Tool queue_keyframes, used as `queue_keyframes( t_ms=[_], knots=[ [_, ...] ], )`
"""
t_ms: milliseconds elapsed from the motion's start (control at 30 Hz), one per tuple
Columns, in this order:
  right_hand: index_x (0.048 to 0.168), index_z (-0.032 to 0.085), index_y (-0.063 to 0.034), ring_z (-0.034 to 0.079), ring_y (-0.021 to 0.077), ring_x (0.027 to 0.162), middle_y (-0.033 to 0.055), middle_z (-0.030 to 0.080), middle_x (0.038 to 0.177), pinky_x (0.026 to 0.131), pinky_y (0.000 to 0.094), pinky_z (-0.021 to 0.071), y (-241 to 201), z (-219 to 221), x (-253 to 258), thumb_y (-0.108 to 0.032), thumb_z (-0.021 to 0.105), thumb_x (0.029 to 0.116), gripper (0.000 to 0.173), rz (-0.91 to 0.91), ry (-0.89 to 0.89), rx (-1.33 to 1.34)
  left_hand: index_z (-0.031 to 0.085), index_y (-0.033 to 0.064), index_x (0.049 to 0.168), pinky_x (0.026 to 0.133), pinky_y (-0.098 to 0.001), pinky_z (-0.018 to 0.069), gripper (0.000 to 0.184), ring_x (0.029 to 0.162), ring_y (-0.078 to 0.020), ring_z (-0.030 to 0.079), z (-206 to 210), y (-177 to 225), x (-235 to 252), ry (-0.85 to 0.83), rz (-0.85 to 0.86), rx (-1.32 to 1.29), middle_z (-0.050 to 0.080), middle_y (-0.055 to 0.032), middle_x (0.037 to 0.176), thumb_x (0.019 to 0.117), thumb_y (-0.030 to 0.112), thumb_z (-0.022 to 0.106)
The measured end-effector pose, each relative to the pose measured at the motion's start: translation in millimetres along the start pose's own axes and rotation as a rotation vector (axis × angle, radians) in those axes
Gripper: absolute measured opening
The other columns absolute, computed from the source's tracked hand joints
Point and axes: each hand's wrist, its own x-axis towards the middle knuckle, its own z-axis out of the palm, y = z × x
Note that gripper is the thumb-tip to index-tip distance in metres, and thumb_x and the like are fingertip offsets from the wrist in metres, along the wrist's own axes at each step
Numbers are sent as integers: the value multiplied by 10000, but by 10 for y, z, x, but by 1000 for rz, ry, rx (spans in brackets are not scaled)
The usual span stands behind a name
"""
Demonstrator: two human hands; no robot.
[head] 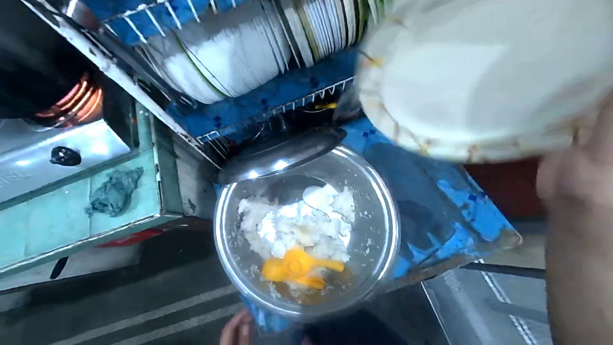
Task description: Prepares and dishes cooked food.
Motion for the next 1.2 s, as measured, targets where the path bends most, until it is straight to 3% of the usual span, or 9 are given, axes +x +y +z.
queue_keyframes(
  t_ms=[100, 233, 333, 467, 600, 767, 833, 967, 1200],
  knots=[
    [1560, 319, -205, 596, 55, 1203, -52, 571, 1367, 1035, 312, 517, 491, -677, -1221, -325, 484, 1091, 511, 629, 344, 72, 676, 11, 1260, 875, -334, 602, 284, 998, -153, 701, 412, 388, 456, -273, 192, 174, 708, -108, 1167, 1023, 95, 543],
    [1451, 408, -116, 684, 76, 944, 14, 646, 1137, 791, 313, 615, 1174, -930, -2507, -241, 470, 1095, 382, 1064, 452, 125, 688, 194, 1304, 995, -403, 549, 307, 1156, -208, 655, 1176, 553, 992, -728, 334, 677, 675, -71, 1257, 1044, 248, 533],
    [1463, 389, -65, 690, 130, 950, 78, 643, 1149, 792, 347, 619, 1498, -686, -2919, -196, 468, 1097, 397, 1189, 508, 241, 660, 137, 1301, 986, -501, 532, 302, 1194, -338, 625, 1743, 452, 1240, -929, 534, 1001, 654, -148, 1251, 1024, 172, 545],
    [1494, 397, -14, 661, 177, 1064, 160, 608, 1280, 880, 356, 589, 1623, -557, -2937, -78, 558, 1026, 499, 1148, 380, 51, 619, 81, 1350, 1009, -558, 498, 392, 1268, -378, 568, 2177, 275, 1420, -1065, 538, 1148, 589, -173, 1370, 965, 22, 571],
    [1539, 354, 30, 525, 341, 1315, 274, 476, 1478, 1053, 483, 473, 1048, -612, -2420, -100, 549, 1017, 573, 727, 177, -439, 665, 86, 1274, 959, -531, 531, 322, 1232, -361, 588, 2228, 187, 1466, -1044, 635, 1159, 609, -155, 1332, 973, 40, 561],
    [1359, 607, -41, 679, 331, 1009, 206, 613, 1260, 860, 530, 588, 229, 483, -1491, -142, 551, 1051, 329, 363, -434, -615, 721, 132, 1174, 961, -468, 543, 240, 1193, -296, 618, 1824, 455, 1342, -845, 607, 969, 628, -103, 1316, 984, 180, 582],
    [1269, 684, -86, 692, 401, 953, 222, 623, 1251, 799, 596, 582, 246, 1105, -1276, -160, 598, 1033, 262, 358, -800, -812, 727, 179, 1182, 923, -456, 566, 246, 1163, -283, 642, 1494, 601, 1279, -732, 517, 918, 629, -98, 1318, 969, 193, 605],
    [1200, 686, 43, 607, 471, 1208, 276, 631, 1302, 946, 665, 489, 696, 1822, -1273, -103, 625, 976, 274, 586, -1395, -1221, 707, 272, 1268, 903, -471, 572, 341, 1106, -289, 670, 779, 553, 1140, -529, 326, 941, 671, -102, 1226, 949, 191, 616],
    [1117, 702, 56, 628, 447, 1177, 266, 661, 1241, 928, 655, 495, 1141, 1901, -1461, -310, 803, 864, 457, 619, -1464, -1395, 701, 269, 1304, 1003, -472, 499, 390, 1026, -215, 708, 300, 270, 1011, -336, 317, 879, 770, 5, 1053, 926, 248, 607]
  ],
)
